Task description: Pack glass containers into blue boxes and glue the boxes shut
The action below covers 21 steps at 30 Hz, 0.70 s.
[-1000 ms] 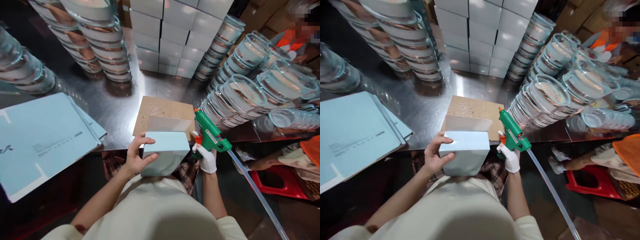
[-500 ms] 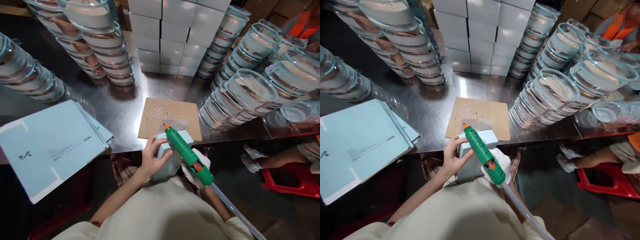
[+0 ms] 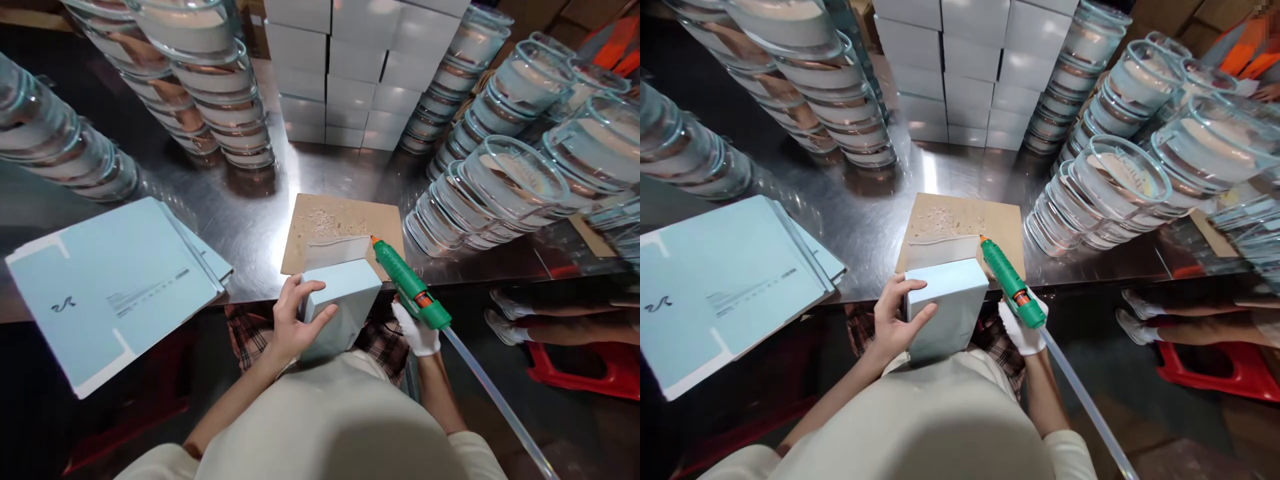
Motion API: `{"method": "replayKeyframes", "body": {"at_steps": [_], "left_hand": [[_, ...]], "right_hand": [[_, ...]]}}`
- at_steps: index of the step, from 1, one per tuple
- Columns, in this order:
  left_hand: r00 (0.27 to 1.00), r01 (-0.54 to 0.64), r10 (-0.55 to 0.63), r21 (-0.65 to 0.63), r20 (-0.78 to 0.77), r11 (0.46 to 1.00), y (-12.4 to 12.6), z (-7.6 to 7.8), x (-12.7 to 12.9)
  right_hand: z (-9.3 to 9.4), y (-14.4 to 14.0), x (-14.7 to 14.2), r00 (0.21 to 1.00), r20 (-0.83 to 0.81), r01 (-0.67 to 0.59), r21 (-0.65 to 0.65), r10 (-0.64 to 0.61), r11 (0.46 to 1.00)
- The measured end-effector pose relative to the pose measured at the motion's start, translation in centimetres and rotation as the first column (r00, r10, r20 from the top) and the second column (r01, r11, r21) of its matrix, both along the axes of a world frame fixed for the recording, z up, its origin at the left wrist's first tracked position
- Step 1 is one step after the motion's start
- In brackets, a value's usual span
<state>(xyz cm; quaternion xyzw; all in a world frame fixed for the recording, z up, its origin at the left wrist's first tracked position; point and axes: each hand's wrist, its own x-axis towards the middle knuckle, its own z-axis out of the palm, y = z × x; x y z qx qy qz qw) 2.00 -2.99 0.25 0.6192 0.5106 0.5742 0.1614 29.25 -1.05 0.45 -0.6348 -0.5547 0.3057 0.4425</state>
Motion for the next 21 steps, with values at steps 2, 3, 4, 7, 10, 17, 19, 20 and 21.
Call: {"method": "replayKeyframes", "body": {"at_steps": [2, 3, 4, 7, 10, 17, 19, 20, 21], "left_hand": [[1.0, 0.003, -0.003, -0.004, 0.024, 1.0, 0.0, -0.4, -0.7], [0.999, 0.004, -0.004, -0.001, 0.038, 1.0, 0.0, -0.6, -0.9], [0.999, 0.006, -0.006, 0.003, 0.053, 1.0, 0.1, -0.7, -1.1], [0.995, 0.01, -0.011, 0.012, 0.099, 1.0, 0.3, -1.0, -1.4], [0.984, 0.001, 0.0, -0.002, 0.178, 1.0, 0.5, -1.0, -1.2], [0.969, 0.057, -0.049, -0.027, 0.243, 0.998, 0.8, -1.1, -0.5], [0.967, 0.097, -0.092, -0.01, 0.237, 0.995, 0.8, -1.1, -0.4], [0.965, 0.113, -0.107, -0.012, 0.24, 0.993, 0.8, -1.2, -0.3], [0.961, 0.125, -0.115, -0.025, 0.253, 0.992, 0.8, -1.3, -0.2]], "right_hand": [[-0.4, 1.4, 0.3, 0.998, -0.05, 0.037, -0.06, -0.04, 0.998], [-0.5, 2.3, 0.1, 0.995, -0.082, 0.043, -0.097, -0.051, 0.994], [-0.5, 3.4, -0.2, 0.992, -0.116, 0.037, -0.132, -0.053, 0.991], [-0.2, 7.0, -0.9, 0.979, -0.196, -0.008, -0.294, -0.052, 0.956], [0.6, 9.9, -0.2, 0.987, -0.137, 0.004, -0.466, -0.077, 0.885], [4.4, 8.9, -0.3, 0.997, 0.023, 0.073, -0.196, -0.07, 0.978], [5.0, 7.9, -2.4, 0.975, -0.167, -0.172, -0.138, 0.149, 0.975], [5.0, 7.5, -3.5, 0.925, -0.289, -0.297, -0.145, 0.247, 0.944], [5.0, 7.3, -4.3, 0.869, -0.392, -0.387, -0.156, 0.302, 0.909]]}}
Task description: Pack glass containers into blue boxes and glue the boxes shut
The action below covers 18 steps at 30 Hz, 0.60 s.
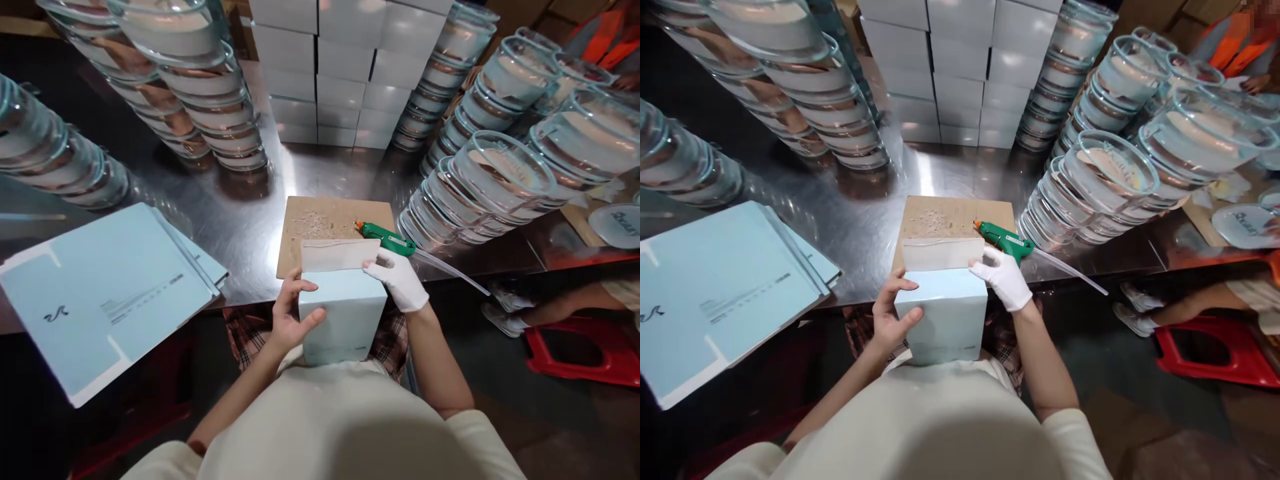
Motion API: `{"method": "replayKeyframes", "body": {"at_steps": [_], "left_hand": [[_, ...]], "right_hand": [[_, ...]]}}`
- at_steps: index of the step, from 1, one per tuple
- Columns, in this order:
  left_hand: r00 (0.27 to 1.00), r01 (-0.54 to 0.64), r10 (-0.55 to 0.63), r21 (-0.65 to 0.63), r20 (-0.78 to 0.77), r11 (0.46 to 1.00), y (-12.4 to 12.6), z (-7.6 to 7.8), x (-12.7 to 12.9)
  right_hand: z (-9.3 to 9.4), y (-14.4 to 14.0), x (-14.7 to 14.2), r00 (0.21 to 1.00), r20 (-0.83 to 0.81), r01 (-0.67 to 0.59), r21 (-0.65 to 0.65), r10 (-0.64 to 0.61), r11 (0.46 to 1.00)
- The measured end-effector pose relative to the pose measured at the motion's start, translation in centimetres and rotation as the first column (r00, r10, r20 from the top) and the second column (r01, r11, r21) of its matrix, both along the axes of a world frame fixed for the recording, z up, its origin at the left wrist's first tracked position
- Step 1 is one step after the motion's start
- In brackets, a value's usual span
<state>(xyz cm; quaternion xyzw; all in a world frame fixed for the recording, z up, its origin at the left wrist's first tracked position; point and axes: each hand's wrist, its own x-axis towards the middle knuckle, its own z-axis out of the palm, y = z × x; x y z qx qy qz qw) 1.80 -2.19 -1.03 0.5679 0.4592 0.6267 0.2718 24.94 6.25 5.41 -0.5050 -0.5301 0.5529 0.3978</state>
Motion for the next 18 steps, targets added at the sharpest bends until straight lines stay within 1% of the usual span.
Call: {"method": "replayKeyframes", "body": {"at_steps": [1, 2, 3, 4, 5, 6, 7, 8, 10, 13, 15, 16, 18], "left_hand": [[1.0, 0.006, -0.005, -0.024, 0.024, 1.0, 0.0, -0.1, 0.1], [0.998, 0.008, -0.005, -0.049, 0.065, 0.999, 0.1, -0.3, 0.2], [0.993, 0.015, -0.007, -0.063, 0.122, 0.998, 0.1, -0.5, 0.3], [0.982, 0.025, -0.013, -0.061, 0.186, 0.998, 0.2, -0.7, 0.4], [0.969, 0.038, -0.025, -0.045, 0.244, 0.998, 0.3, -0.8, 0.5], [0.957, 0.051, -0.042, -0.024, 0.287, 0.998, 0.4, -1.0, 0.5], [0.95, 0.067, -0.062, -0.005, 0.307, 0.998, 0.5, -1.1, 0.4], [0.95, 0.085, -0.083, 0.005, 0.302, 0.996, 0.6, -1.2, 0.2], [0.963, 0.121, -0.119, 0.006, 0.242, 0.993, 0.7, -1.2, -0.4], [0.979, 0.154, -0.149, -0.027, 0.142, 0.988, 0.8, -1.1, -1.2], [0.982, 0.153, -0.145, -0.059, 0.117, 0.986, 0.9, -0.9, -1.3], [0.983, 0.151, -0.142, -0.068, 0.119, 0.986, 0.9, -0.9, -1.3], [0.981, 0.15, -0.14, -0.07, 0.136, 0.986, 0.9, -0.8, -1.1]], "right_hand": [[-0.1, -0.2, -0.5, 0.997, -0.067, -0.038, -0.032, 0.035, 0.999], [-0.2, -0.3, -0.7, 0.993, -0.101, -0.062, -0.035, 0.058, 0.997], [-0.2, -0.4, -0.5, 0.99, -0.113, -0.09, -0.003, 0.089, 0.996], [-0.1, -0.5, -0.1, 0.984, -0.101, -0.144, 0.058, 0.149, 0.988], [0.1, -0.6, 0.5, 0.968, -0.064, -0.231, 0.137, 0.241, 0.963], [0.5, -0.7, 1.1, 0.938, -0.003, -0.338, 0.218, 0.347, 0.915], [1.0, -0.7, 1.6, 0.896, 0.073, -0.44, 0.289, 0.439, 0.85], [1.5, -0.8, 2.0, 0.855, 0.156, -0.517, 0.344, 0.495, 0.784], [2.3, -0.8, 2.3, 0.798, 0.31, -0.603, 0.411, 0.517, 0.684], [2.6, -0.8, 1.9, 0.761, 0.423, -0.649, 0.471, 0.493, 0.598], [2.4, -0.7, 1.6, 0.754, 0.441, -0.657, 0.497, 0.487, 0.567], [2.3, -0.7, 1.6, 0.756, 0.441, -0.655, 0.502, 0.485, 0.565], [2.1, -0.7, 1.6, 0.761, 0.43, -0.649, 0.497, 0.486, 0.577]]}}
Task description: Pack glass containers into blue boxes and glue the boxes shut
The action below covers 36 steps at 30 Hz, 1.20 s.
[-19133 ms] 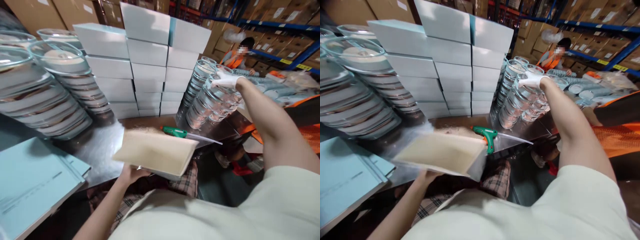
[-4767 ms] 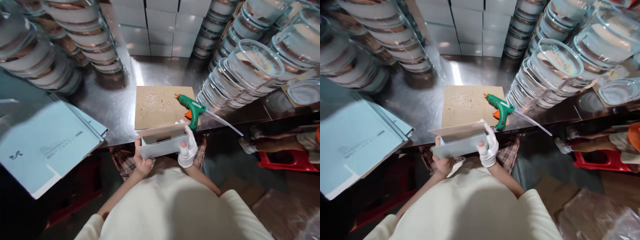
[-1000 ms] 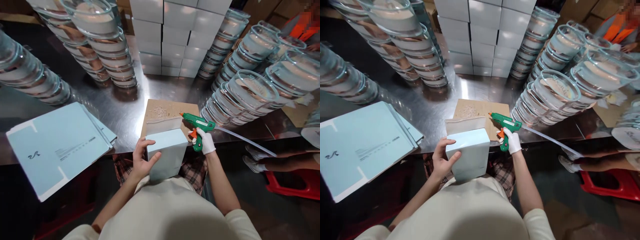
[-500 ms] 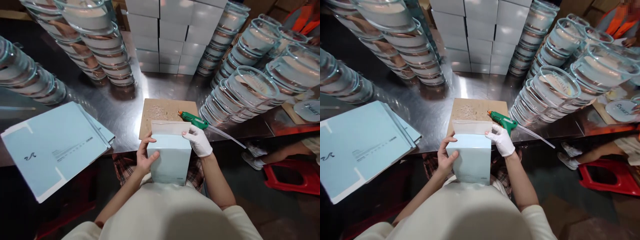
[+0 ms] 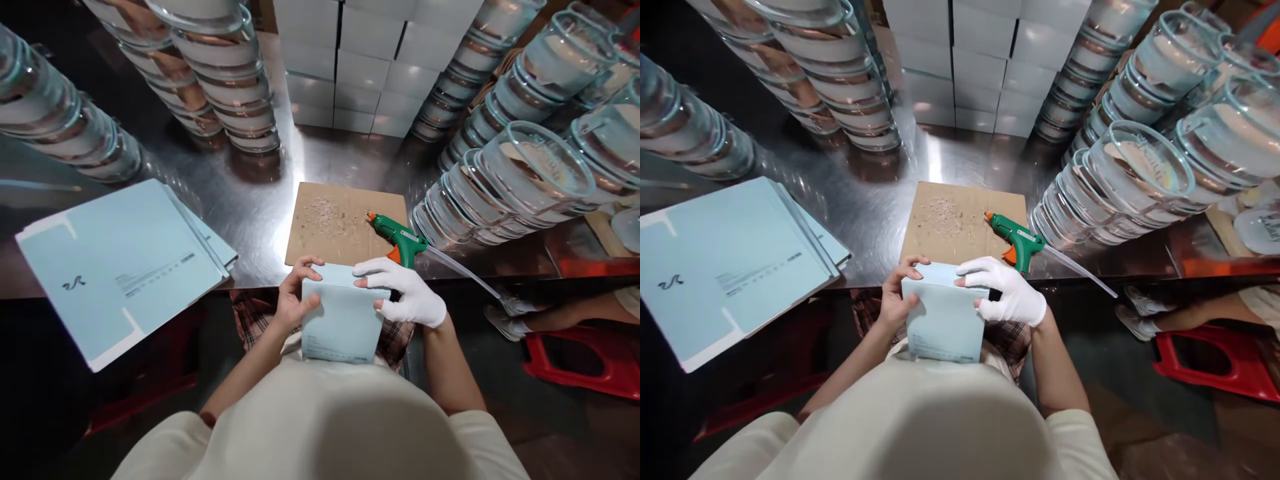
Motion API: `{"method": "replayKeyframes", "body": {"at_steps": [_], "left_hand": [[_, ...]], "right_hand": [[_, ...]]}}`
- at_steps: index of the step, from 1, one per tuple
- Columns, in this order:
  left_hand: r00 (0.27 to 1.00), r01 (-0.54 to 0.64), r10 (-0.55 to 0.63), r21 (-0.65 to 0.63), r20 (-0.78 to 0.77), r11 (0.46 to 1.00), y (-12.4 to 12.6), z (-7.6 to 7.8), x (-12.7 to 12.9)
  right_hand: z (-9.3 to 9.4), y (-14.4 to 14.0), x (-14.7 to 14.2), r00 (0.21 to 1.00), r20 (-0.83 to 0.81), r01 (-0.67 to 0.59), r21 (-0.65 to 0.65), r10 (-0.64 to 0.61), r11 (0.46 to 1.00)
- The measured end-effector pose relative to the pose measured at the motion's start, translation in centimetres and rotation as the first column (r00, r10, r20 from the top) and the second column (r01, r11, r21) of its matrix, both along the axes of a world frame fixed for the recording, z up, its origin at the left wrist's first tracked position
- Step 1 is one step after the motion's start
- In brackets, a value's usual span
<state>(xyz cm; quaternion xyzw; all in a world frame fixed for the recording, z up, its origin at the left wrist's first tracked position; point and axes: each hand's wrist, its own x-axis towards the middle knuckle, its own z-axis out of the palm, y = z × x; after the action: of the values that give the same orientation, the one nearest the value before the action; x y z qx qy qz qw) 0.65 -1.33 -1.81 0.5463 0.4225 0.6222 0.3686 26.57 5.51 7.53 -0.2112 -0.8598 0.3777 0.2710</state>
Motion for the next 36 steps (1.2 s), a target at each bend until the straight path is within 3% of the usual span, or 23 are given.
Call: {"method": "replayKeyframes", "body": {"at_steps": [10, 12, 14, 16, 18, 20, 22, 25, 26, 28, 30, 31, 32, 34, 35, 36], "left_hand": [[0.998, -0.04, 0.042, -0.05, 0.045, 0.998, -0.1, -0.2, 1.1], [0.997, -0.077, 0.078, -0.044, 0.028, 0.996, 0.1, -0.2, 0.4], [0.981, -0.193, 0.193, -0.021, 0.011, 0.981, 0.2, 0.2, -0.7], [0.913, -0.407, 0.406, 0.025, 0.028, 0.913, 0.5, 1.0, -1.8], [0.809, -0.584, 0.574, 0.058, 0.127, 0.81, 0.8, 1.9, -2.4], [0.768, -0.614, 0.583, 0.046, 0.264, 0.788, 1.2, 2.6, -2.2], [0.815, -0.523, 0.499, 0.001, 0.294, 0.853, 1.5, 2.5, -1.6], [0.914, -0.36, 0.384, -0.175, 0.128, 0.916, 1.7, 1.0, -0.8], [0.922, -0.345, 0.375, -0.236, 0.094, 0.908, 1.7, 0.3, -0.8], [0.9, -0.38, 0.425, -0.305, 0.099, 0.873, 1.7, -0.9, -1.1], [0.842, -0.478, 0.528, -0.3, 0.109, 0.825, 1.7, -1.7, -1.5], [0.818, -0.525, 0.568, -0.284, 0.095, 0.803, 1.6, -1.8, -1.8], [0.796, -0.565, 0.601, -0.263, 0.075, 0.782, 1.4, -1.8, -2.0], [0.764, -0.625, 0.645, -0.223, 0.02, 0.748, 1.0, -1.5, -2.2], [0.751, -0.648, 0.66, -0.205, -0.014, 0.733, 0.7, -1.4, -2.4], [0.749, -0.656, 0.661, -0.188, -0.048, 0.73, 0.4, -1.2, -2.6]], "right_hand": [[-1.4, -1.0, 0.0, 0.996, -0.066, 0.06, 0.01, -0.059, 0.998], [-2.2, -1.4, 0.6, 0.981, -0.087, 0.169, -0.05, -0.173, 0.984], [-3.0, -2.3, 1.7, 0.894, -0.161, 0.388, -0.186, -0.418, 0.903], [-3.7, -3.8, 2.6, 0.812, -0.151, 0.474, -0.393, -0.564, 0.788], [-4.1, -5.6, 2.6, 0.871, -0.048, 0.385, -0.551, -0.489, 0.74], [-3.9, -6.9, 1.4, 0.916, 0.027, 0.338, -0.592, -0.401, 0.732], [-3.0, -7.1, -0.2, 0.855, -0.033, 0.433, -0.503, -0.517, 0.748], [-1.3, -5.3, -1.2, 0.71, -0.227, 0.637, -0.197, -0.667, 0.745], [-0.9, -4.6, -1.0, 0.679, -0.259, 0.695, -0.073, -0.687, 0.715], [-1.0, -3.8, 0.0, 0.587, -0.258, 0.807, 0.109, -0.768, 0.58], [-2.3, -4.2, 1.2, 0.455, -0.167, 0.888, 0.155, -0.875, 0.432], [-3.2, -4.7, 1.7, 0.414, -0.063, 0.905, 0.139, -0.908, 0.402], [-4.3, -5.5, 2.0, 0.411, 0.082, 0.903, 0.099, -0.908, 0.417], [-6.3, -7.1, 1.9, 0.515, 0.343, 0.851, -0.094, -0.786, 0.516], [-7.2, -7.7, 1.6, 0.589, 0.392, 0.807, -0.234, -0.706, 0.543], [-7.8, -8.2, 1.1, 0.646, 0.371, 0.762, -0.368, -0.667, 0.533]]}}
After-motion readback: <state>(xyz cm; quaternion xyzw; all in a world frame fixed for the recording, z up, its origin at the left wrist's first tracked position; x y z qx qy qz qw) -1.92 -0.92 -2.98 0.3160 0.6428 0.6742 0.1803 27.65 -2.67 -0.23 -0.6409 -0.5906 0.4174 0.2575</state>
